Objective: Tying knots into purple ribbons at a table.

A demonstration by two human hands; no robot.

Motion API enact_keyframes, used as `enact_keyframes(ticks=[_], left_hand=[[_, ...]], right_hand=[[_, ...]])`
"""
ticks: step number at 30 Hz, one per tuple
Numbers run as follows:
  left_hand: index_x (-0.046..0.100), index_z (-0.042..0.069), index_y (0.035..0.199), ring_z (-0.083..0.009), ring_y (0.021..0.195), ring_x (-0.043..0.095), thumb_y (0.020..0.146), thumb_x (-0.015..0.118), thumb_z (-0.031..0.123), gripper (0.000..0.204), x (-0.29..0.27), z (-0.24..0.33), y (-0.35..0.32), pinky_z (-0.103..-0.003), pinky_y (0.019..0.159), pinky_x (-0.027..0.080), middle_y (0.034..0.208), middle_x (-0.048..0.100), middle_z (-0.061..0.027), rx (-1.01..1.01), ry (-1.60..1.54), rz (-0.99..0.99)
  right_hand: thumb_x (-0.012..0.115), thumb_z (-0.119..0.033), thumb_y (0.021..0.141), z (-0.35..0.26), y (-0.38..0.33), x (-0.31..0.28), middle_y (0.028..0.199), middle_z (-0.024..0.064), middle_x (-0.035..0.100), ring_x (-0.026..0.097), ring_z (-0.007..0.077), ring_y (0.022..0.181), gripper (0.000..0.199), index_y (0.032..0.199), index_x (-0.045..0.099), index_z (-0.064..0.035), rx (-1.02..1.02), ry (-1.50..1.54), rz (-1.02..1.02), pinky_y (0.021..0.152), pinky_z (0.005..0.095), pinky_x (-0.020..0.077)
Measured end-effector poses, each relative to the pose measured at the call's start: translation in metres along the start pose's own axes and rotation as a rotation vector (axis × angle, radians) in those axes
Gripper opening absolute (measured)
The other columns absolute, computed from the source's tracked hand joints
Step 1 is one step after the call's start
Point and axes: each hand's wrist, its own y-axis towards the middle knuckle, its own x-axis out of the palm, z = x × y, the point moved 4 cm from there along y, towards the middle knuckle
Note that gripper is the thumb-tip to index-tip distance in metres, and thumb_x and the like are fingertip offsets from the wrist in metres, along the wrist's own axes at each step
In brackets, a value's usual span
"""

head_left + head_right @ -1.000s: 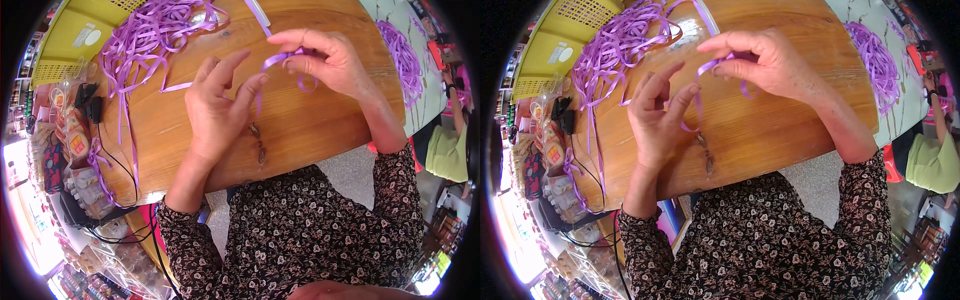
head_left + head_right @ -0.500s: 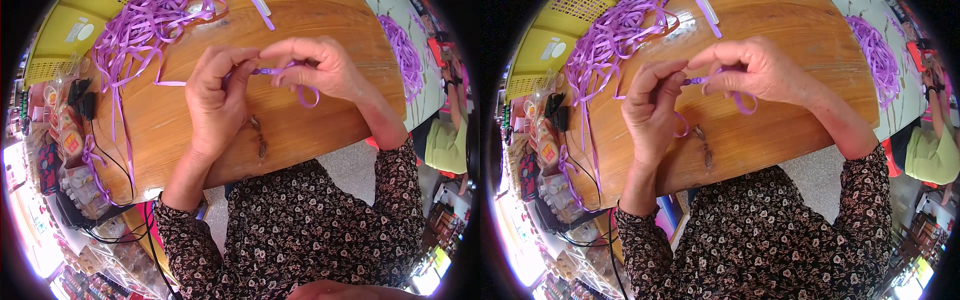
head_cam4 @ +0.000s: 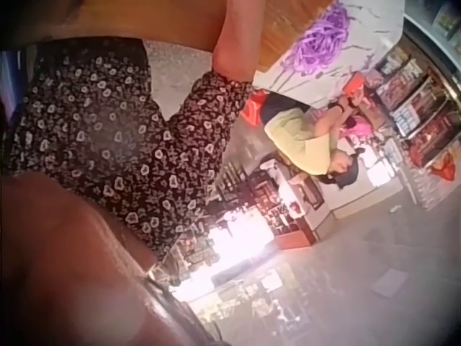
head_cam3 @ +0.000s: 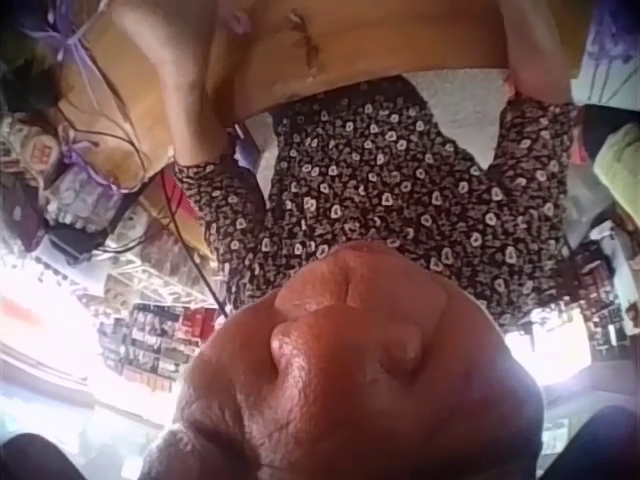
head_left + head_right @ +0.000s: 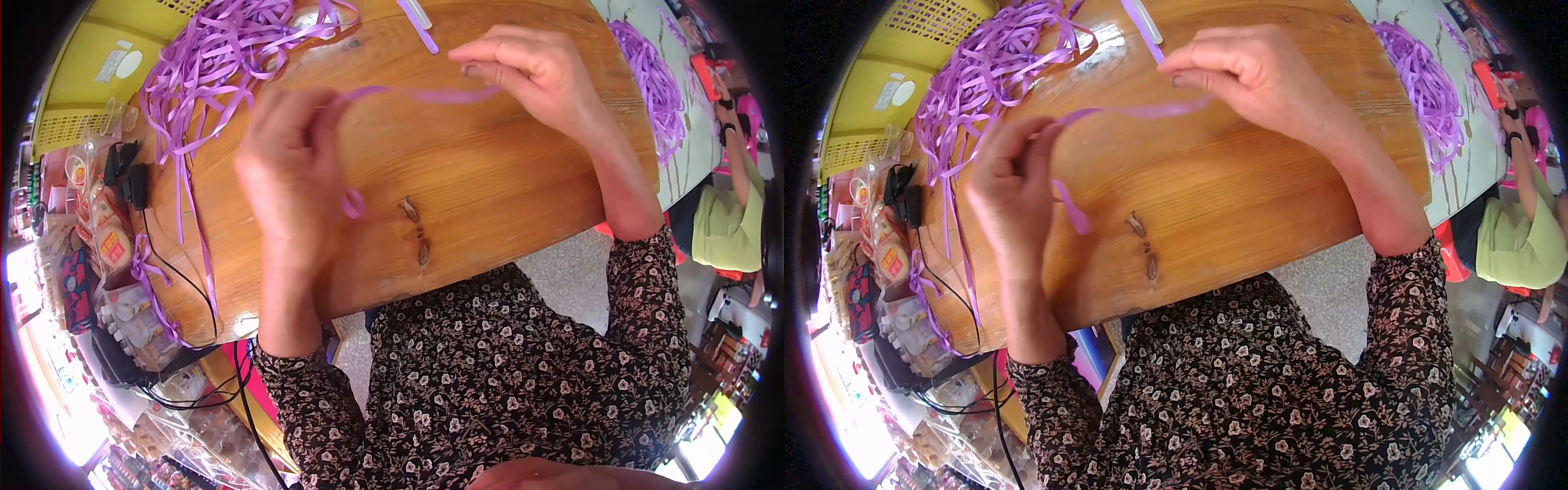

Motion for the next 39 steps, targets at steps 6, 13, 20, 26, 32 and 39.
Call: enact_keyframes(ticks=[6,13,20,26,32,39], left_hand=[[0.065,0.008,0.09,-0.0245,0.083,0.057,0.077,0.068,0.009,0.014,-0.012,-0.03,0.01,-0.037,0.072,0.044,0.094,0.059,-0.0088,0.031,0.55,-0.029],[0.059,0.008,0.114,-0.0291,0.104,0.052,0.078,0.064,0.003,0.037,0.028,-0.002,0.002,-0.038,0.089,0.042,0.109,0.055,-0.0139,0.219,0.196,-0.003],[0.062,0.0,0.099,-0.0144,0.081,0.056,0.085,0.062,0.003,0.014,0.079,0.023,-0.013,-0.025,0.071,0.045,0.089,0.059,-0.0081,-0.15,-0.77,-0.291],[0.065,0.0,0.087,-0.0036,0.066,0.046,0.085,0.067,0.007,0.007,0.075,0.012,-0.015,-0.018,0.06,0.038,0.077,0.057,0.0024,-0.383,-0.791,-0.305],[0.067,0.001,0.086,-0.0003,0.062,0.044,0.086,0.066,0.009,0.008,0.068,0.012,-0.013,-0.017,0.054,0.036,0.07,0.057,0.0068,-0.561,-0.922,-0.331],[0.067,0.001,0.087,0.0008,0.06,0.044,0.084,0.069,0.009,0.009,0.06,0.003,-0.009,-0.015,0.052,0.032,0.068,0.056,0.0073,-0.551,-0.907,-0.279]], right_hand=[[0.061,-0.003,0.085,0.025,-0.003,-0.003,0.079,0.0054,0.064,0.061,0.0105,0.071,0.014,0.098,0.066,-0.0004,0.196,0.282,0.107,0.064,0.0232,0.0486],[0.065,-0.001,0.081,0.001,0.003,-0.001,0.088,0.0087,0.065,0.064,0.0198,0.08,0.015,0.095,0.067,-0.0012,0.192,0.262,0.074,0.069,0.0305,0.05],[0.063,-0.001,0.085,-0.008,0.001,-0.006,0.089,0.007,0.066,0.063,0.0132,0.085,0.018,0.103,0.066,-0.0005,0.403,0.785,0.086,0.073,0.0246,0.0513],[0.066,-0.003,0.081,-0.002,-0.003,0.003,0.09,0.0063,0.063,0.062,0.0145,0.077,0.023,0.104,0.066,-0.0021,0.135,0.45,0.014,0.066,0.0233,0.0497],[0.068,-0.002,0.077,-0.016,-0.006,0.005,0.087,0.0072,0.062,0.062,0.0196,0.074,0.025,0.102,0.067,-0.0043,-0.117,0.099,0.04,0.061,0.0273,0.0501],[0.065,0.001,0.078,-0.014,-0.005,0.007,0.084,0.0074,0.061,0.061,0.0217,0.073,0.016,0.094,0.066,-0.0038,-0.089,0.038,0.032,0.061,0.0296,0.0485]])
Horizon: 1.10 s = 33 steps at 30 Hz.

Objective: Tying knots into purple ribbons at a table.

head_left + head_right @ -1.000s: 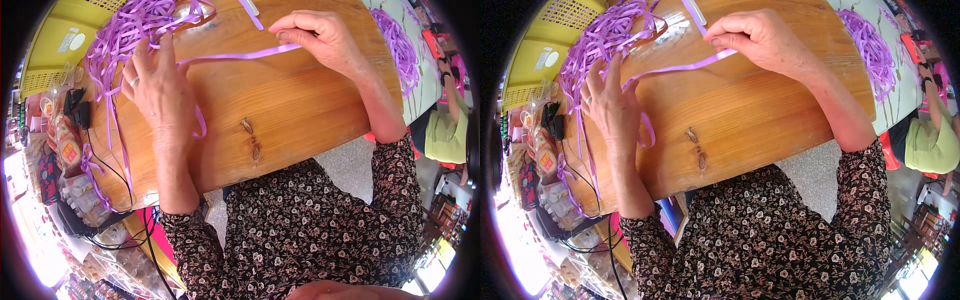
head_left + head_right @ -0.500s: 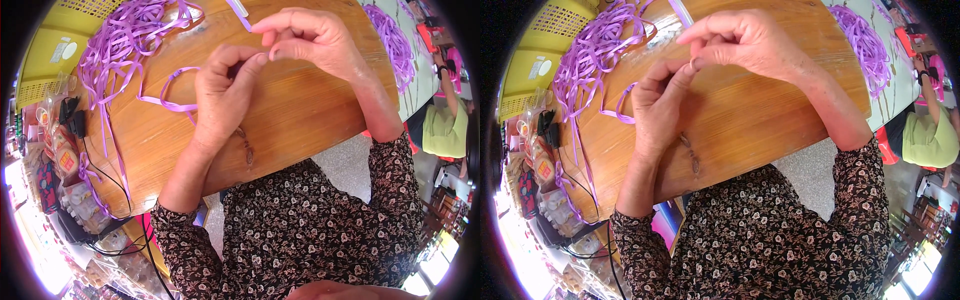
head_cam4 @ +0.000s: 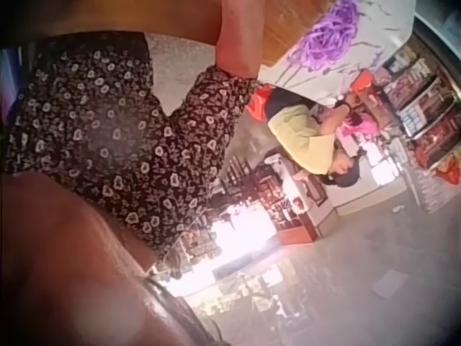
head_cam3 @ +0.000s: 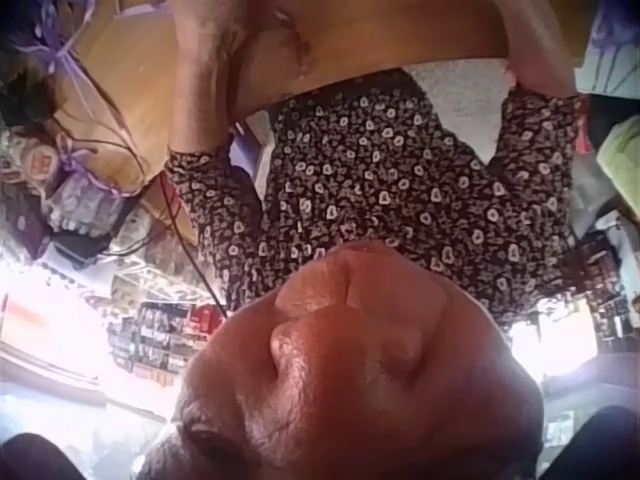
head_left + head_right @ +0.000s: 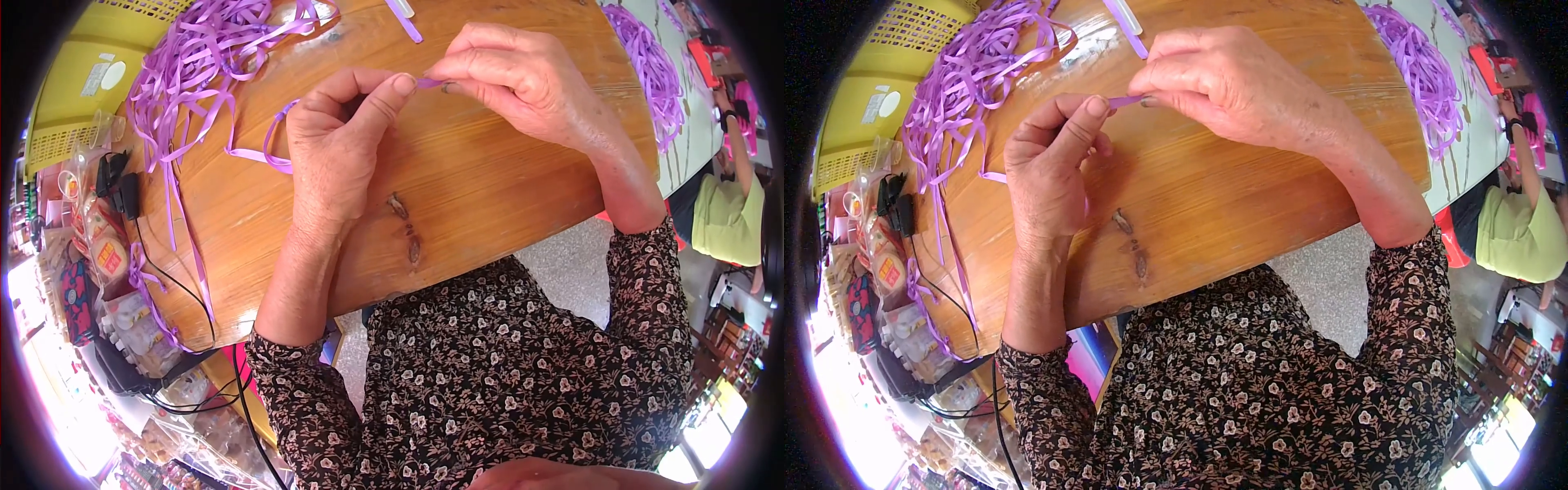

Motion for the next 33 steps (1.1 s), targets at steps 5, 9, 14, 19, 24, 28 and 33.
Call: enact_keyframes(ticks=[5,9,14,19,24,28,33], left_hand=[[0.067,0.001,0.087,-0.0049,0.055,0.045,0.085,0.068,0.014,0.013,-0.005,0.004,-0.001,-0.019,0.05,0.035,0.074,0.062,0.0,-0.027,-0.004,0.055],[0.067,0.0,0.088,-0.0027,0.061,0.045,0.085,0.068,0.012,0.012,-0.009,0.01,-0.001,-0.017,0.055,0.035,0.074,0.061,0.0023,0.0,-0.019,0.089],[0.067,-0.001,0.088,-0.0019,0.069,0.051,0.083,0.07,0.008,0.011,-0.017,0.013,-0.003,-0.016,0.061,0.04,0.076,0.061,0.0026,-0.027,0.122,0.143],[0.066,-0.001,0.086,-0.0012,0.064,0.048,0.081,0.07,0.006,0.009,-0.012,0.015,0.002,-0.016,0.057,0.038,0.072,0.059,0.004,0.068,0.196,0.076],[0.066,0.0,0.086,-0.001,0.064,0.048,0.081,0.071,0.005,0.009,-0.017,0.014,0.002,-0.016,0.056,0.037,0.072,0.059,0.0041,0.06,0.24,0.084],[0.065,0.001,0.09,-0.0021,0.068,0.051,0.081,0.069,0.002,0.01,-0.012,0.013,0.003,-0.017,0.06,0.04,0.077,0.061,0.0029,0.093,0.067,0.08],[0.063,0.002,0.093,-0.0033,0.074,0.053,0.082,0.067,-0.001,0.012,-0.002,-0.002,-0.001,-0.017,0.068,0.043,0.082,0.062,0.0024,-0.005,-0.219,0.0]], right_hand=[[0.065,-0.001,0.08,0.023,0.011,-0.006,0.084,0.0079,0.063,0.062,0.02,0.076,0.015,0.095,0.067,-0.0019,-0.256,0.124,0.116,0.066,0.0282,0.0485],[0.067,-0.002,0.079,0.031,0.005,-0.01,0.085,0.011,0.066,0.064,0.0235,0.078,0.013,0.092,0.068,-0.0002,-0.543,0.283,0.241,0.067,0.0298,0.0486],[0.067,-0.002,0.079,-0.003,0.015,-0.026,0.084,0.0107,0.066,0.064,0.0234,0.078,0.01,0.089,0.068,0.0001,0.268,0.259,-0.028,0.067,0.0295,0.0488],[0.066,-0.004,0.082,0.015,0.001,-0.014,0.084,0.0105,0.065,0.064,0.0205,0.078,0.014,0.096,0.065,-0.0006,-0.604,0.069,0.155,0.07,0.0276,0.049],[0.064,0.0,0.081,0.014,-0.001,0.003,0.08,0.0037,0.058,0.057,0.0146,0.074,0.013,0.094,0.066,-0.0016,0.136,0.275,-0.196,0.065,0.0264,0.0448],[0.063,0.0,0.082,0.009,-0.001,0.012,0.082,0.003,0.059,0.056,0.0118,0.077,0.015,0.097,0.066,0.0,0.242,0.648,-0.28,0.067,0.0247,0.0437],[0.059,-0.001,0.085,0.015,-0.007,0.022,0.084,0.0026,0.059,0.053,0.0103,0.079,0.024,0.107,0.065,0.0012,0.379,1.274,-0.086,0.071,0.0226,0.0421]])
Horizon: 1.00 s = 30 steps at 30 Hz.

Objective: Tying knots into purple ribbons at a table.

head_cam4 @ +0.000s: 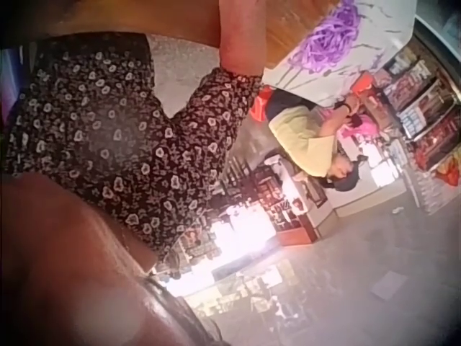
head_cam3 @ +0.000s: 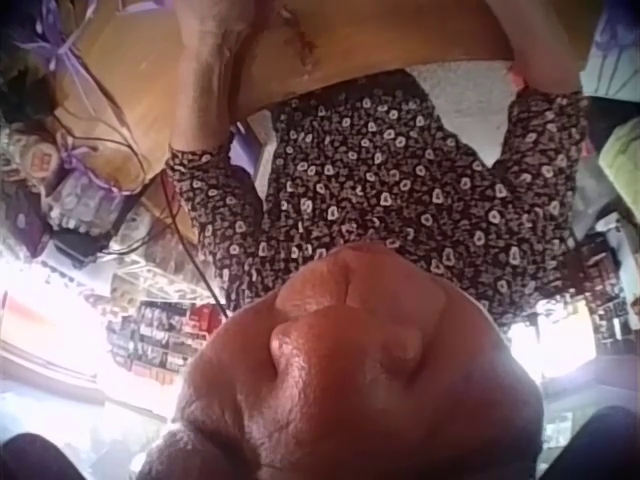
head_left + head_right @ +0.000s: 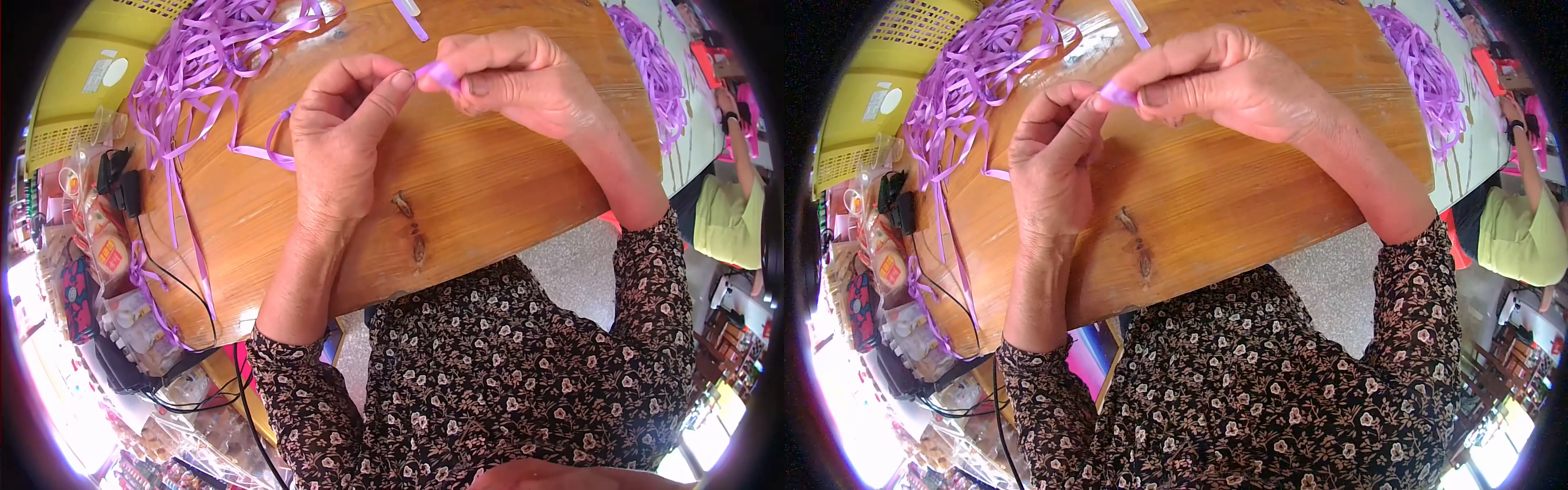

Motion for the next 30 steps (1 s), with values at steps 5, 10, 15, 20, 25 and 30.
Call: enact_keyframes(ticks=[5,10,15,20,25,30], left_hand=[[0.063,0.001,0.094,-0.0014,0.071,0.05,0.083,0.064,-0.003,0.011,0.01,0.0,-0.008,-0.016,0.064,0.041,0.083,0.06,0.0025,0.148,-0.028,0.011],[0.065,0.002,0.096,0.001,0.067,0.043,0.085,0.063,-0.003,0.013,0.008,-0.001,-0.008,-0.014,0.057,0.035,0.079,0.053,0.0066,0.312,0.205,0.098],[0.067,0.003,0.094,0.0001,0.065,0.041,0.084,0.063,-0.003,0.012,0.01,-0.006,-0.01,-0.015,0.057,0.035,0.076,0.049,0.0067,0.345,0.331,0.101],[0.067,0.002,0.096,-0.0006,0.066,0.042,0.085,0.064,-0.001,0.012,0.011,-0.005,-0.012,-0.016,0.058,0.036,0.076,0.048,0.0072,0.306,0.317,0.085],[0.066,0.0,0.096,-0.0016,0.071,0.049,0.083,0.068,0.005,0.013,0.018,-0.002,-0.019,-0.016,0.063,0.04,0.08,0.058,0.0052,0.018,0.027,0.099],[0.066,0.0,0.092,-0.0026,0.072,0.052,0.084,0.069,0.006,0.011,0.014,-0.004,-0.018,-0.016,0.065,0.042,0.08,0.063,0.0017,0.03,0.099,0.131]], right_hand=[[0.058,-0.003,0.087,0.001,0.001,0.004,0.1,0.0063,0.063,0.054,0.0093,0.081,0.027,0.114,0.063,-0.0014,-0.055,-0.167,0.145,0.072,0.0216,0.0432],[0.059,-0.007,0.088,0.0,0.001,0.007,0.113,0.0083,0.064,0.057,0.0091,0.088,0.027,0.115,0.063,-0.003,-0.104,-0.364,0.197,0.072,0.0211,0.0454],[0.061,-0.008,0.088,0.007,-0.002,-0.002,0.107,0.0037,0.067,0.059,0.0069,0.083,0.026,0.114,0.064,-0.0039,-0.026,-0.296,0.311,0.067,0.0216,0.0471],[0.064,-0.007,0.085,-0.002,0.002,0.011,0.097,0.0027,0.068,0.062,0.0098,0.079,0.024,0.108,0.067,-0.0069,-0.194,-0.625,0.285,0.065,0.0221,0.0488],[0.068,-0.012,0.08,-0.008,-0.001,0.019,0.085,0.0062,0.066,0.065,0.0177,0.073,0.022,0.103,0.069,-0.0092,-0.477,-1.064,0.28,0.063,0.0265,0.051],[0.07,-0.004,0.076,-0.011,-0.006,0.032,0.083,0.0043,0.065,0.063,0.0178,0.067,0.033,0.108,0.066,-0.006,-0.545,-1.3,0.275,0.061,0.0257,0.0517]])
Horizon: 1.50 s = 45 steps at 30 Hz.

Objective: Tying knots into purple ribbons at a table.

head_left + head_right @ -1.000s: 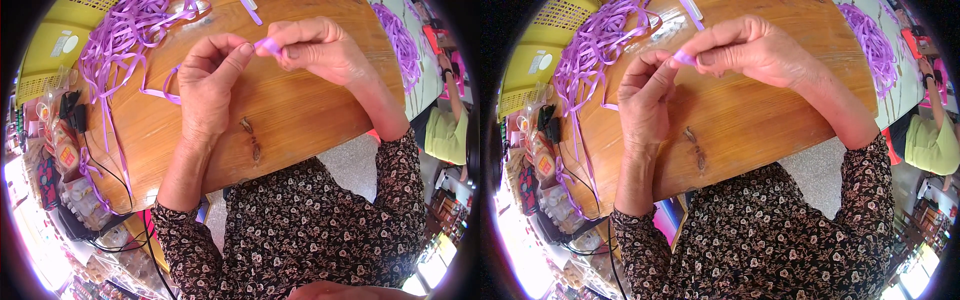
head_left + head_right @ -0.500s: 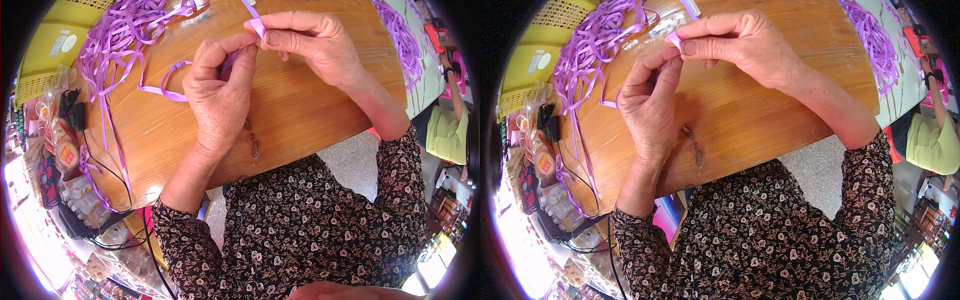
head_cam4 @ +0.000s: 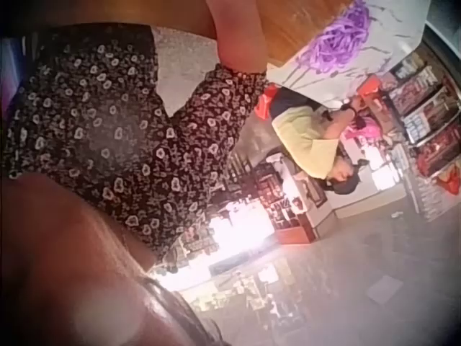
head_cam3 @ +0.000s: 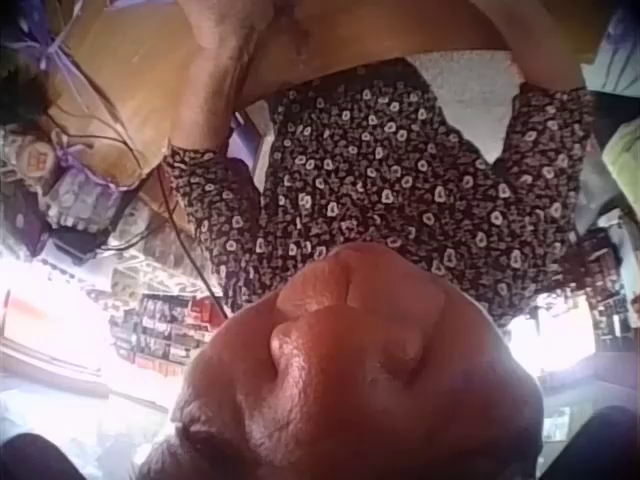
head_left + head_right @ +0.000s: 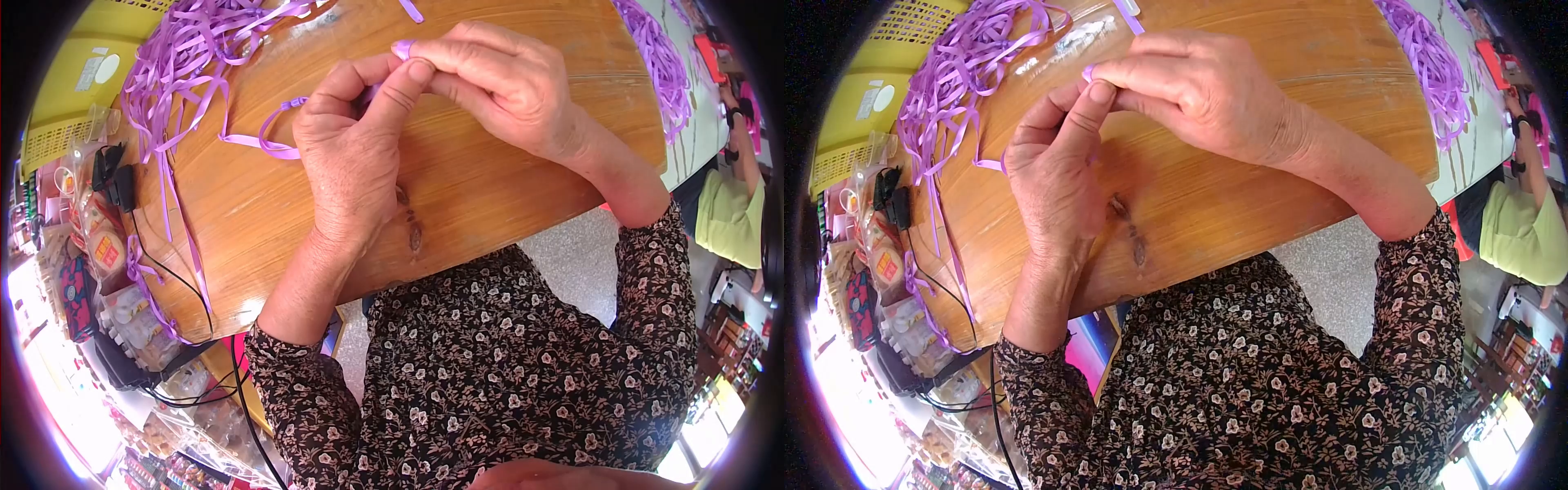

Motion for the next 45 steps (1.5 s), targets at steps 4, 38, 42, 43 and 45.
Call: enact_keyframes(ticks=[4,38,42,43,45], left_hand=[[0.066,0.0,0.091,-0.0027,0.071,0.052,0.085,0.067,0.007,0.01,0.002,0.001,0.0,-0.016,0.064,0.042,0.081,0.064,0.0006,0.022,0.023,-0.009],[0.066,-0.004,0.094,-0.0059,0.078,0.057,0.086,0.065,0.005,0.012,-0.005,-0.005,0.002,-0.017,0.071,0.045,0.086,0.066,-0.0031,-0.049,-0.054,-0.041],[0.066,-0.003,0.094,-0.0038,0.072,0.054,0.086,0.066,0.007,0.014,0.001,-0.003,0.001,-0.016,0.064,0.042,0.082,0.064,-0.001,-0.097,-0.034,-0.02],[0.067,-0.003,0.095,-0.0023,0.067,0.051,0.086,0.067,0.008,0.014,0.0,-0.003,0.0,-0.015,0.059,0.04,0.078,0.063,0.001,-0.116,-0.016,-0.009],[0.067,-0.002,0.094,-0.0012,0.062,0.046,0.085,0.067,0.009,0.014,-0.004,-0.007,0.002,-0.015,0.054,0.035,0.074,0.059,0.0033,-0.162,-0.022,-0.049]], right_hand=[[0.07,-0.013,0.078,0.006,-0.003,0.003,0.088,0.0048,0.066,0.065,0.0212,0.071,0.027,0.104,0.065,-0.0098,0.022,0.089,0.047,0.062,0.0291,0.0521],[0.063,-0.001,0.071,0.01,0.004,-0.01,0.085,0.0104,0.061,0.059,0.0219,0.07,0.026,0.096,0.063,0.005,-1.083,-0.315,0.466,0.061,0.0299,0.0454],[0.065,-0.002,0.069,0.016,0.019,-0.016,0.085,0.0103,0.062,0.058,0.0218,0.069,0.025,0.094,0.064,0.0045,-0.673,-0.199,0.212,0.06,0.0303,0.0457],[0.065,-0.002,0.07,0.015,0.013,-0.008,0.085,0.0104,0.062,0.059,0.0216,0.069,0.025,0.093,0.064,0.0045,-1.105,-0.346,0.458,0.06,0.0303,0.046],[0.065,-0.003,0.071,0.013,0.004,-0.005,0.086,0.0105,0.062,0.059,0.0215,0.069,0.024,0.094,0.064,0.0043,-0.938,-0.063,0.41,0.061,0.0303,0.0463]])
